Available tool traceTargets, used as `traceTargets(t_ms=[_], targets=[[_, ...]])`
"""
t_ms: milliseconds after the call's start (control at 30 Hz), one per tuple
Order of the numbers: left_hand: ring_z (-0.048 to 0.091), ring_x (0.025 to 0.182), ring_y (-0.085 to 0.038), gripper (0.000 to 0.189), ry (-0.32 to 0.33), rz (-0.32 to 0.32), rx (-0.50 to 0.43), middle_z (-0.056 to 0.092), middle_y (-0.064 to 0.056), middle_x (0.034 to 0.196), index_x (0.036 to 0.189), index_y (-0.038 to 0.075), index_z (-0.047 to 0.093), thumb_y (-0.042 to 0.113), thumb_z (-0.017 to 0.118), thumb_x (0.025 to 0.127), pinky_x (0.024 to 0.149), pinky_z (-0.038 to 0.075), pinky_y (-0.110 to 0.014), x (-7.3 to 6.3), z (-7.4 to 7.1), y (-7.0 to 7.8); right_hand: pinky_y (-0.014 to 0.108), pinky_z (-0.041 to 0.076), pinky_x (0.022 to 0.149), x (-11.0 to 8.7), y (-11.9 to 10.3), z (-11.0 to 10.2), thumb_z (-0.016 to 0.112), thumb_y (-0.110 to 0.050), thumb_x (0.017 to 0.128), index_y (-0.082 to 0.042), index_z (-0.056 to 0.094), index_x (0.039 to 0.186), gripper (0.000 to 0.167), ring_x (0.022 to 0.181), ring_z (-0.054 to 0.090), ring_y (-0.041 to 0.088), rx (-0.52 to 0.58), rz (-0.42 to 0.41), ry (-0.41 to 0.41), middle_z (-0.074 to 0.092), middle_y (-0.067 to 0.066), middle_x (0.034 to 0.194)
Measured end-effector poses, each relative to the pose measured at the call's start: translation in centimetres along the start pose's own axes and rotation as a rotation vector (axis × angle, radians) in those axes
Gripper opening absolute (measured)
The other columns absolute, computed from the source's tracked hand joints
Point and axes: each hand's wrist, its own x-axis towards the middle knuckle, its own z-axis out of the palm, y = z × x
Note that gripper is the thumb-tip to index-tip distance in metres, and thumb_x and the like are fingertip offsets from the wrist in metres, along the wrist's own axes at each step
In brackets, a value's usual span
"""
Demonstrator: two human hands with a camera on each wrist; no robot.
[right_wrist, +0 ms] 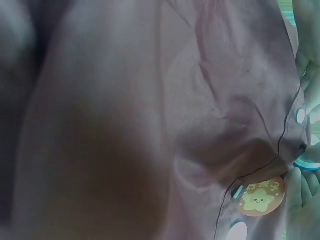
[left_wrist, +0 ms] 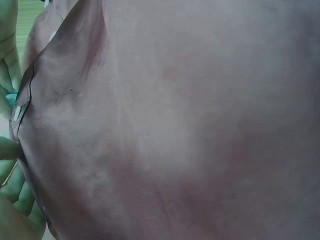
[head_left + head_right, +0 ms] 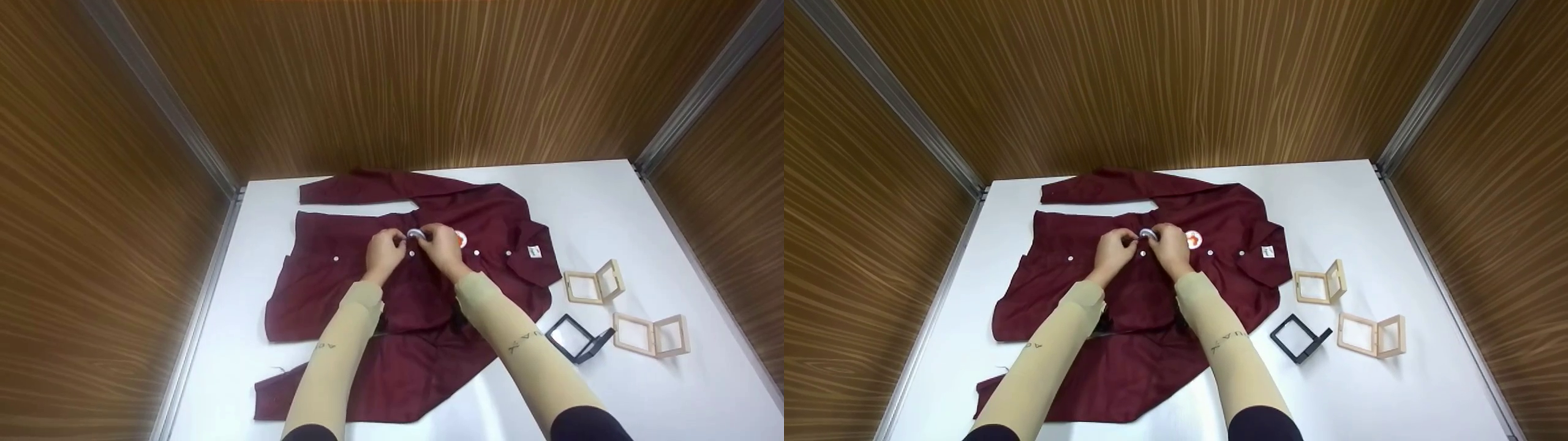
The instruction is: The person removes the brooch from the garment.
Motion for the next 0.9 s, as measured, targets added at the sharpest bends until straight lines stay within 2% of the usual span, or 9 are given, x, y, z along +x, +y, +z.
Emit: traceTargets(t_ms=[133,200,400,567,733,900], targets=[[0.077,0.092,-0.027,0.022,-0.025,-0.033,-0.017,0.081,-0.011,0.098,0.115,0.005,0.076,0.019,0.072,0.100,0.086,0.061,-0.043,0.6,0.1,0.3,0.048,0.059,0.096,0.1,0.2,-0.1,0.079,-0.006,0.091,0.004,0.080,0.103,0.016,0.102,0.077,0.035,0.017,-0.001,0.007,0.081,0.019,0.104],[0.076,0.095,-0.027,0.023,-0.038,-0.028,-0.007,0.080,-0.011,0.101,0.119,0.004,0.076,0.020,0.072,0.102,0.088,0.061,-0.042,0.8,0.2,0.4,0.048,0.059,0.096,0.1,0.3,-0.1,0.079,-0.006,0.091,0.004,0.080,0.103,0.016,0.103,0.076,0.036,0.022,-0.019,0.007,0.081,0.020,0.104],[0.075,0.097,-0.028,0.014,-0.044,0.048,-0.029,0.080,-0.015,0.105,0.107,0.000,0.080,0.010,0.076,0.098,0.090,0.061,-0.040,1.2,0.1,0.7,0.049,0.058,0.097,0.3,0.4,-0.1,0.078,-0.004,0.092,0.006,0.078,0.104,0.016,0.104,0.075,0.037,0.007,-0.095,0.026,0.079,0.022,0.106],[0.076,0.095,-0.029,0.014,-0.048,0.037,-0.083,0.080,-0.016,0.102,0.105,-0.002,0.079,0.008,0.079,0.095,0.089,0.061,-0.040,1.3,-0.2,0.5,0.049,0.057,0.098,0.3,0.3,-0.1,0.077,-0.003,0.094,0.005,0.076,0.104,0.013,0.104,0.074,0.037,0.007,-0.122,0.021,0.078,0.021,0.106],[0.078,0.094,-0.030,0.017,-0.084,0.036,-0.121,0.080,-0.018,0.102,0.109,-0.004,0.078,0.006,0.079,0.094,0.087,0.063,-0.040,1.1,-0.2,0.2,0.048,0.057,0.101,0.4,0.3,-0.3,0.074,-0.003,0.097,0.001,0.077,0.106,0.010,0.108,0.074,0.036,-0.027,-0.158,-0.007,0.078,0.019,0.108],[0.078,0.095,-0.029,0.018,-0.108,0.020,-0.114,0.080,-0.018,0.104,0.111,-0.003,0.077,0.002,0.078,0.094,0.087,0.063,-0.038,0.8,0.0,-0.2,0.048,0.056,0.101,0.5,0.3,-0.7,0.074,-0.004,0.097,-0.001,0.078,0.106,0.011,0.108,0.073,0.036,-0.066,-0.166,0.000,0.077,0.017,0.108]])
